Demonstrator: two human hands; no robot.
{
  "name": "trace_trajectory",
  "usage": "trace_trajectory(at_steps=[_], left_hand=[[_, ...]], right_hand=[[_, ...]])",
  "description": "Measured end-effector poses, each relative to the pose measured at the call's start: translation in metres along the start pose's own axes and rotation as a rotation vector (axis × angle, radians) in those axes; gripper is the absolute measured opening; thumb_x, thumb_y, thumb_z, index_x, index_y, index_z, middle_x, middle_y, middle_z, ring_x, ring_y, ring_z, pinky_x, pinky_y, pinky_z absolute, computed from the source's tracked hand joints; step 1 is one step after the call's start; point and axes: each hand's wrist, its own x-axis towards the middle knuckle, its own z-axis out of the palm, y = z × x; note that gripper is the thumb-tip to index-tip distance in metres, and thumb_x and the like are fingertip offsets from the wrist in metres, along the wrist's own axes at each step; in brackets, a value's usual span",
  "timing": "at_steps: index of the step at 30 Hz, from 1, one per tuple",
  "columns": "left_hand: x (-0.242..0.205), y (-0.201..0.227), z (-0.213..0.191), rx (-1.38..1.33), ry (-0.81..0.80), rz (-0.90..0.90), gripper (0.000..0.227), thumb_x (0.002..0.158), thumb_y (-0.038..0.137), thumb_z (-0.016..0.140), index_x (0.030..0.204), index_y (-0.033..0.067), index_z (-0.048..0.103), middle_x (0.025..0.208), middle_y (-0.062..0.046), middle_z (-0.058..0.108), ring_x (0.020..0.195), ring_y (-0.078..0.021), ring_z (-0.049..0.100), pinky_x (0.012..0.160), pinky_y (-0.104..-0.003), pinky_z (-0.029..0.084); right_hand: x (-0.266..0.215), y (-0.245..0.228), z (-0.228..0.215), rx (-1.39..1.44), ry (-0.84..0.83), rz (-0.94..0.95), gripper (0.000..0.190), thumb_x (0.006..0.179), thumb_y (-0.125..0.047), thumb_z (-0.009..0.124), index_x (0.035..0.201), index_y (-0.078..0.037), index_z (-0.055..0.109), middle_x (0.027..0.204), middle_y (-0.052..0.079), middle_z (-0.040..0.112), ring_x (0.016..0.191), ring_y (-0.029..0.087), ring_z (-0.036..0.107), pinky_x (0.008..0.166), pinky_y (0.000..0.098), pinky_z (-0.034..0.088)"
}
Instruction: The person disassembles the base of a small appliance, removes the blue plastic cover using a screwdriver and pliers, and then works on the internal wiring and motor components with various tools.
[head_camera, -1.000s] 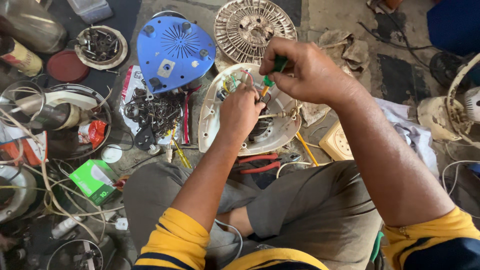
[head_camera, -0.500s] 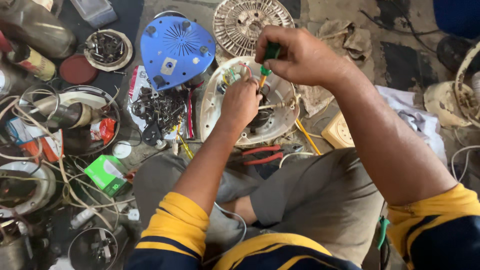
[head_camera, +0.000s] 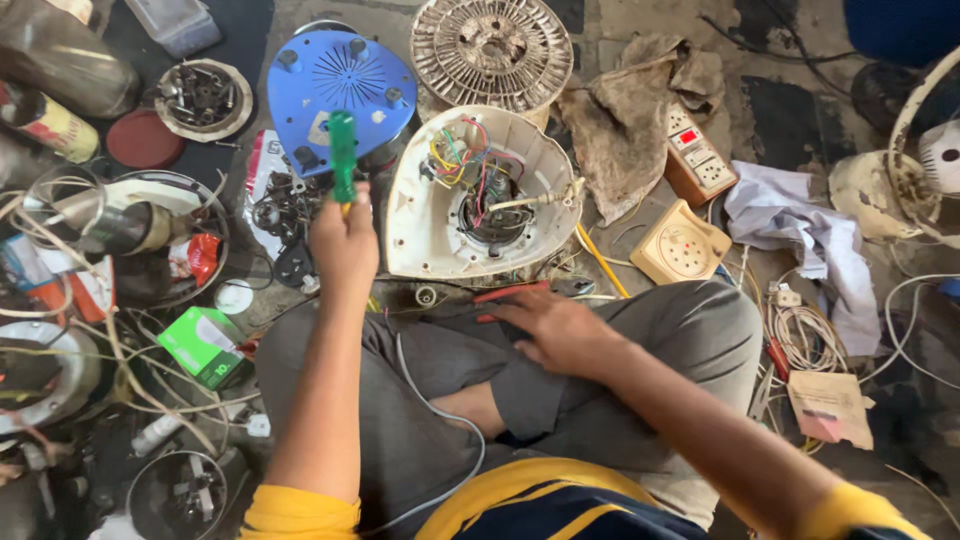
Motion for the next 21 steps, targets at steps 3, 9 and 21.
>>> trace_trajectory(at_steps=[3,9,21], left_hand=[[-0.019,-0.04,0.018,-0.35,-0.026,-0.348,0.033,0.105,0.031,0.064,0.119,0.0034,0.074,0.104,-0.007,0.075,0.091,-0.0171,0.068,0.081,-0.033,0.052],[-0.023,-0.068,0.041,-0.815,-0.052,-0.65,0.043,0.101,0.037,0.069,0.117,-0.0028,0.068,0.097,-0.004,0.073,0.081,-0.012,0.067,0.071,-0.028,0.053],[-0.013,-0.038,0.028,-1.028,-0.278,-0.517,0.05,0.099,0.037,0.071,0.131,-0.0012,0.064,0.117,-0.007,0.071,0.104,-0.0129,0.066,0.091,-0.029,0.052]], right_hand=[[0.017,0.046,0.069,-0.105,-0.076,0.154,0.067,0.073,-0.018,0.076,0.136,-0.006,0.055,0.133,0.022,0.056,0.12,0.044,0.056,0.093,0.0507,0.05],[0.04,0.1,0.157,-0.166,-0.09,0.268,0.042,0.092,-0.018,0.065,0.134,-0.013,0.063,0.133,0.016,0.061,0.119,0.04,0.06,0.092,0.0511,0.052],[-0.004,0.05,0.03,0.053,-0.144,0.215,0.027,0.073,-0.009,0.07,0.1,-0.011,0.065,0.099,0.01,0.07,0.102,0.033,0.069,0.09,0.0433,0.054]])
